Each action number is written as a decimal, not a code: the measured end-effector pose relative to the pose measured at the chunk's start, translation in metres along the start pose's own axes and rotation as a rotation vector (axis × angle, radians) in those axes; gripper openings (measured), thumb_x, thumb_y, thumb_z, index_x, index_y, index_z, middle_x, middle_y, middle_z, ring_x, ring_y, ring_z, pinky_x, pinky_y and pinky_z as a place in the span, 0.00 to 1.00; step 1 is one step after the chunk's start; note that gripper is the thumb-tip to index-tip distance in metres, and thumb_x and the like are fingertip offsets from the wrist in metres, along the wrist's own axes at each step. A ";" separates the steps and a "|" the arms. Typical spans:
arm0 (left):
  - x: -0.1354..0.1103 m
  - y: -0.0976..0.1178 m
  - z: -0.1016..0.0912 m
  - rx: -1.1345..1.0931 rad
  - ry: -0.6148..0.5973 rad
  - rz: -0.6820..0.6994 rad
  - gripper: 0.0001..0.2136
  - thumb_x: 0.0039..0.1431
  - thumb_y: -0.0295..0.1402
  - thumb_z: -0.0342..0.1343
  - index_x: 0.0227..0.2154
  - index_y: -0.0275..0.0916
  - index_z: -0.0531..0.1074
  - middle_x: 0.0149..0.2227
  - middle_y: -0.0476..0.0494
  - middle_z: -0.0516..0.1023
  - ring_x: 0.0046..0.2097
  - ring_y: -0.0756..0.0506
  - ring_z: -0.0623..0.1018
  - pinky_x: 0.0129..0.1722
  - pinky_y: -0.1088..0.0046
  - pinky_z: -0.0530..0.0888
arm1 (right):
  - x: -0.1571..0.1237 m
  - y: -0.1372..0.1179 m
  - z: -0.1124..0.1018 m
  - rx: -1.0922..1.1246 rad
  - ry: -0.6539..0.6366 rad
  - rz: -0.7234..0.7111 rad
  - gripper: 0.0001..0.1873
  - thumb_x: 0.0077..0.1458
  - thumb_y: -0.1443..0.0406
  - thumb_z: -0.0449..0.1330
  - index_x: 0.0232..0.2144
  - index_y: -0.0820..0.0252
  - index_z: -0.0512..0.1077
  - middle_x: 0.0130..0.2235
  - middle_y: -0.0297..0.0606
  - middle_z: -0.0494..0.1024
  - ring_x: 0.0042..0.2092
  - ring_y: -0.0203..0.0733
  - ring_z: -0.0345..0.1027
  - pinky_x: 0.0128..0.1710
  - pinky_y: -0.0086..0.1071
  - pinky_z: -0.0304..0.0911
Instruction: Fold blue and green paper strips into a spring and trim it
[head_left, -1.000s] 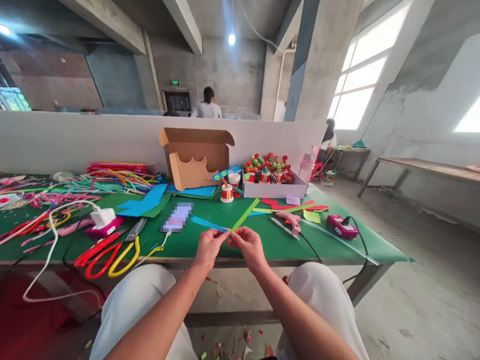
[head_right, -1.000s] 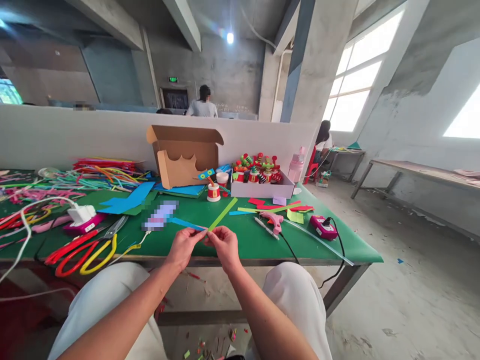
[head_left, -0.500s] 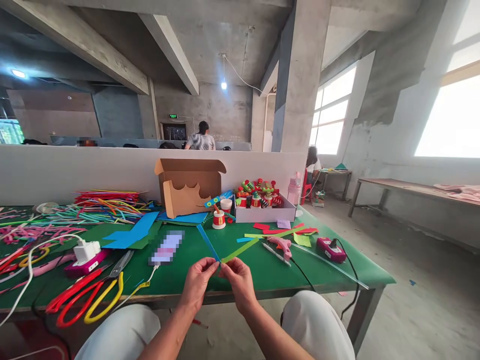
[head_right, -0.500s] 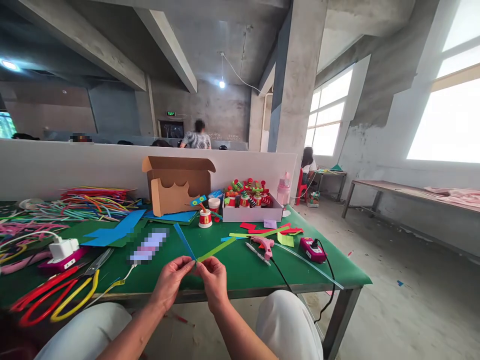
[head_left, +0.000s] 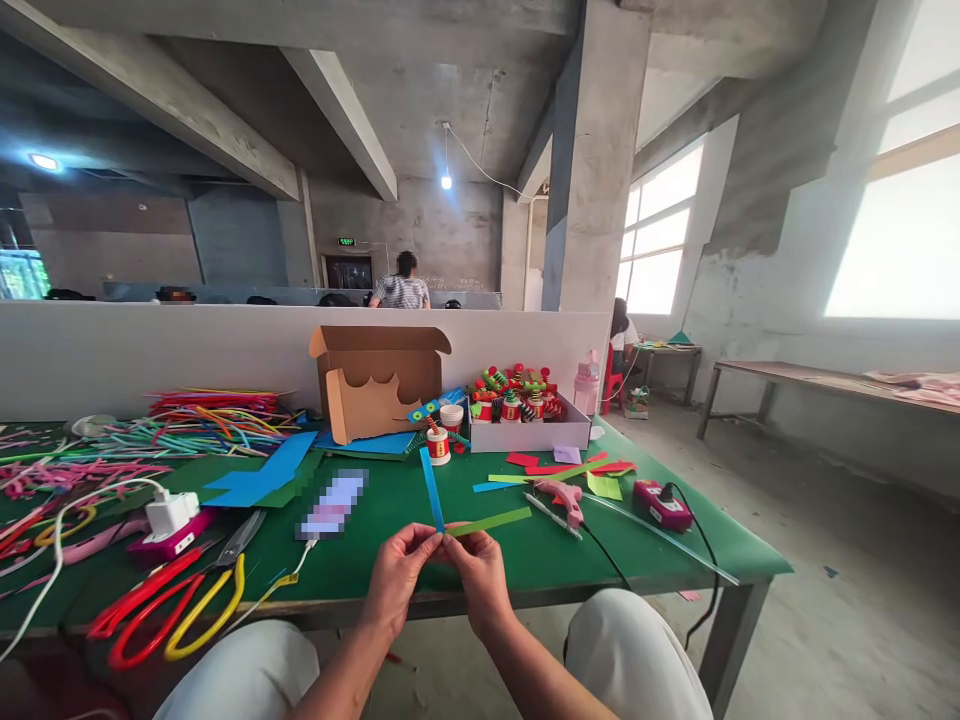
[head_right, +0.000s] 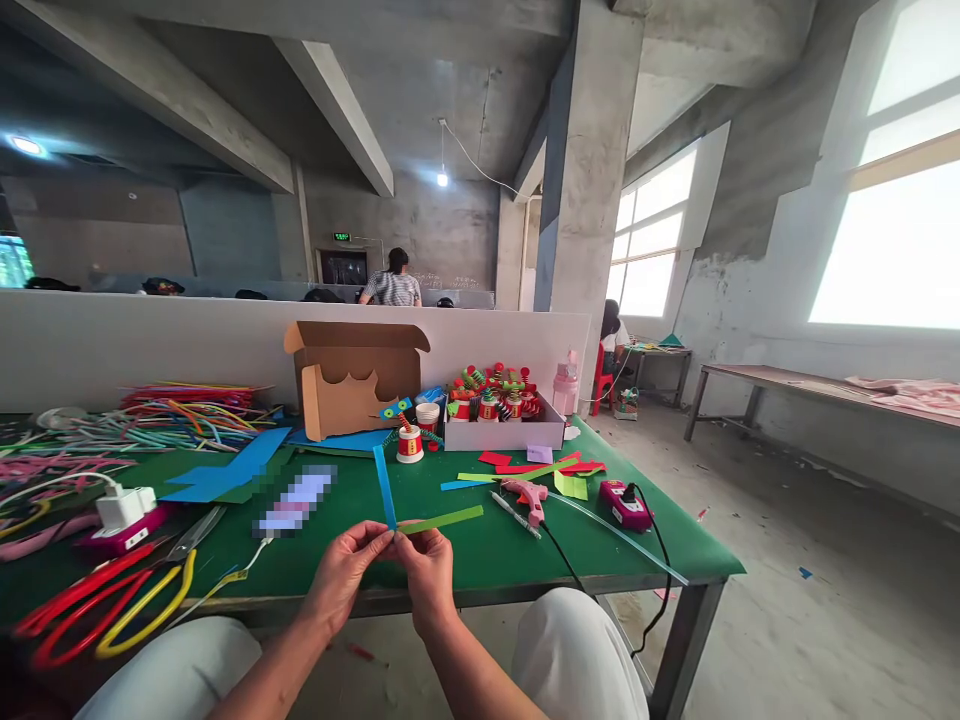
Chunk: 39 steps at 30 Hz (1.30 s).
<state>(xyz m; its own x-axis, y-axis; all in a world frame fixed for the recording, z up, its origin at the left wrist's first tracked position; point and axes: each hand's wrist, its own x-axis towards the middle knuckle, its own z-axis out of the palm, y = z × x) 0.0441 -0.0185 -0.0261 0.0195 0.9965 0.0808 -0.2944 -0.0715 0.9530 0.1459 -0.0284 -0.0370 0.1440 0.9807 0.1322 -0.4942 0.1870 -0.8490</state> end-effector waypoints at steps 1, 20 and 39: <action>0.000 -0.001 0.000 0.007 0.005 0.005 0.18 0.30 0.47 0.70 0.19 0.38 0.75 0.22 0.47 0.76 0.27 0.47 0.74 0.33 0.71 0.72 | -0.001 0.001 0.000 0.005 0.000 0.001 0.17 0.31 0.55 0.72 0.23 0.58 0.76 0.23 0.35 0.78 0.25 0.43 0.72 0.32 0.38 0.70; 0.004 -0.009 -0.004 -0.046 0.008 -0.027 0.19 0.30 0.46 0.70 0.20 0.36 0.75 0.22 0.46 0.77 0.26 0.49 0.73 0.31 0.73 0.71 | -0.003 0.010 -0.002 -0.018 0.022 0.028 0.19 0.35 0.52 0.71 0.25 0.58 0.75 0.22 0.34 0.77 0.27 0.45 0.74 0.32 0.38 0.71; 0.007 -0.017 -0.003 -0.017 0.005 0.013 0.18 0.33 0.45 0.69 0.23 0.36 0.76 0.23 0.47 0.77 0.27 0.48 0.74 0.31 0.72 0.71 | 0.000 0.011 -0.003 -0.098 0.084 -0.052 0.12 0.39 0.57 0.69 0.21 0.58 0.74 0.22 0.33 0.77 0.26 0.41 0.72 0.32 0.34 0.69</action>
<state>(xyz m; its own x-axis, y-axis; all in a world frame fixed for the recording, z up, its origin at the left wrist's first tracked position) 0.0463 -0.0103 -0.0425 0.0105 0.9958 0.0913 -0.3107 -0.0835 0.9468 0.1432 -0.0265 -0.0474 0.2406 0.9608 0.1377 -0.3987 0.2272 -0.8885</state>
